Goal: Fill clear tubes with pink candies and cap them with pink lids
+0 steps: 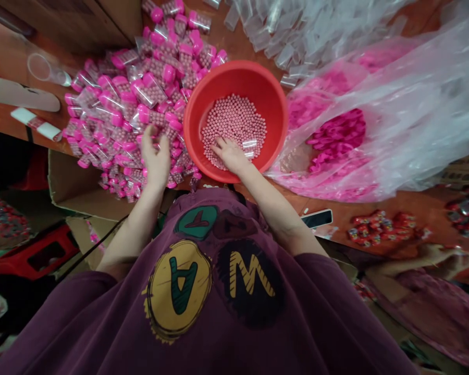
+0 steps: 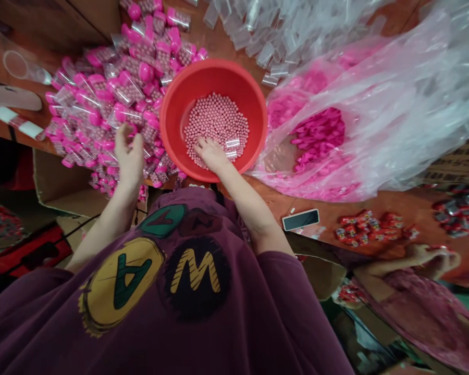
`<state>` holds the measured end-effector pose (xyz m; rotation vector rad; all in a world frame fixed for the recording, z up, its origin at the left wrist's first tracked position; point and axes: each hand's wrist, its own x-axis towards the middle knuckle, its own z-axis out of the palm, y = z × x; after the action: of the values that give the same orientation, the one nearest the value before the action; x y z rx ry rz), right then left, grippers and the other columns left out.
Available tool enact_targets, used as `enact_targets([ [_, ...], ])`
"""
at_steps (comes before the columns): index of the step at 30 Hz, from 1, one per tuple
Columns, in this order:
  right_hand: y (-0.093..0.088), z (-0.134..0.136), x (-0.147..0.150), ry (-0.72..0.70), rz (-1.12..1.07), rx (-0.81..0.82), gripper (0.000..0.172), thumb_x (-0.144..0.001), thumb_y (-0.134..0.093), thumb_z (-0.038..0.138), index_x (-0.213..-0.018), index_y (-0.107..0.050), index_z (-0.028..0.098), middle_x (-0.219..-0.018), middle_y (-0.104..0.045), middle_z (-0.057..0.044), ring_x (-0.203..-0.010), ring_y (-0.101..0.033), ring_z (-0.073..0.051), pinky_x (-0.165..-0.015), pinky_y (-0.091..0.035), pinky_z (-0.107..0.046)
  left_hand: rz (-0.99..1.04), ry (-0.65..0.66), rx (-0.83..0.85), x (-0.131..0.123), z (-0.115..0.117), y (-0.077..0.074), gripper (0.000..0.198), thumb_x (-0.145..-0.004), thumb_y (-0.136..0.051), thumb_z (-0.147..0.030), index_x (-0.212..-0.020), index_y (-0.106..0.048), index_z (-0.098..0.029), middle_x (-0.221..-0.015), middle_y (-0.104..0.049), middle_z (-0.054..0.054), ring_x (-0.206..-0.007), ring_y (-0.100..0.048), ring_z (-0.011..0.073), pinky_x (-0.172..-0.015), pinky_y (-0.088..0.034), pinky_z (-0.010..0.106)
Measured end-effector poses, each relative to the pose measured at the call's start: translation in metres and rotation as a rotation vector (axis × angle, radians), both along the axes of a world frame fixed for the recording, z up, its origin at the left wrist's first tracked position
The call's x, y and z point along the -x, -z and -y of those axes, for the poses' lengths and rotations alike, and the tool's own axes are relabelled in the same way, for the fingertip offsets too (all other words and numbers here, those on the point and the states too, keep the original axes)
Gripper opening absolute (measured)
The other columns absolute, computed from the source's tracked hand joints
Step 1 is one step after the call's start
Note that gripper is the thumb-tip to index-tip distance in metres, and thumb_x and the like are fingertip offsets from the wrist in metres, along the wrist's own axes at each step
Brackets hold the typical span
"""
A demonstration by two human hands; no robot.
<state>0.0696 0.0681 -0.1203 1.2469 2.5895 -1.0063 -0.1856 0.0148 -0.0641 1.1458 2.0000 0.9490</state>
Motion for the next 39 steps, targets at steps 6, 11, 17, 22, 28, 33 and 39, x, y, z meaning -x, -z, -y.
enact_targets([
  [6,0.003,-0.002,-0.009,-0.064,0.086,0.001,0.045,-0.110,-0.038,0.022,-0.143,-0.064,0.007,-0.138,-0.064,-0.025,-0.123,-0.063,-0.035,-0.109,-0.050,-0.050,0.306,-0.048,0.090,-0.063,-0.001,0.027,0.032,-0.092,-0.068,-0.030,-0.121,-0.064,-0.015,-0.108,-0.076,0.009,-0.097,-0.071,0.0201,-0.094,-0.058,0.036],
  [11,-0.002,0.005,-0.011,-0.016,-0.018,0.059,0.050,-0.106,-0.051,0.024,-0.153,-0.054,0.010,-0.141,-0.062,-0.022,-0.123,-0.064,-0.033,-0.109,-0.052,-0.046,0.410,-0.079,0.056,-0.069,-0.007,0.023,0.028,-0.086,-0.069,-0.025,-0.112,-0.065,-0.016,-0.094,-0.076,0.003,-0.076,-0.068,0.0137,-0.075,-0.056,0.027],
  [17,-0.006,0.009,0.004,-0.005,0.002,0.048,0.044,-0.111,-0.035,0.027,-0.142,-0.062,0.012,-0.142,-0.061,-0.022,-0.118,-0.065,-0.031,-0.109,-0.053,-0.048,0.401,-0.087,0.032,-0.073,-0.015,0.016,0.028,-0.083,-0.068,-0.020,-0.111,-0.065,-0.017,-0.093,-0.077,0.003,-0.077,-0.069,0.0133,-0.076,-0.057,0.026],
  [22,-0.002,0.005,0.020,-0.112,0.037,-0.014,0.049,-0.111,-0.024,0.022,-0.130,-0.067,0.007,-0.133,-0.064,-0.023,-0.117,-0.062,-0.031,-0.108,-0.052,-0.048,0.381,-0.082,0.030,-0.071,-0.011,0.016,0.026,-0.082,-0.068,-0.022,-0.107,-0.065,-0.018,-0.096,-0.078,0.005,-0.081,-0.070,0.0155,-0.078,-0.058,0.028],
  [28,0.017,-0.034,-0.023,0.173,-0.032,-0.023,0.034,-0.105,-0.046,0.020,-0.129,-0.066,0.007,-0.132,-0.064,-0.022,-0.121,-0.061,-0.030,-0.110,-0.052,-0.047,0.449,-0.035,0.027,-0.071,-0.007,0.018,0.038,-0.083,-0.070,-0.032,-0.117,-0.063,-0.017,-0.110,-0.080,0.010,-0.094,-0.075,0.0201,-0.089,-0.061,0.035],
  [33,0.032,-0.066,-0.051,0.468,0.138,-0.086,0.049,-0.100,-0.022,0.006,-0.122,-0.065,-0.002,-0.135,-0.060,-0.033,-0.128,-0.057,-0.043,-0.109,-0.046,-0.070,0.419,0.034,-0.018,-0.077,-0.008,0.010,0.039,-0.089,-0.070,-0.035,-0.122,-0.063,-0.016,-0.118,-0.078,0.013,-0.106,-0.076,0.0220,-0.101,-0.060,0.038],
  [39,0.023,-0.042,0.012,0.217,-0.142,0.047,0.043,-0.097,-0.034,0.011,-0.125,-0.066,0.007,-0.141,-0.060,-0.027,-0.130,-0.057,-0.038,-0.116,-0.046,-0.064,0.334,0.088,-0.028,-0.076,-0.023,0.014,0.033,-0.092,-0.069,-0.029,-0.123,-0.067,-0.016,-0.113,-0.078,0.008,-0.105,-0.074,0.0223,-0.102,-0.060,0.037],
])
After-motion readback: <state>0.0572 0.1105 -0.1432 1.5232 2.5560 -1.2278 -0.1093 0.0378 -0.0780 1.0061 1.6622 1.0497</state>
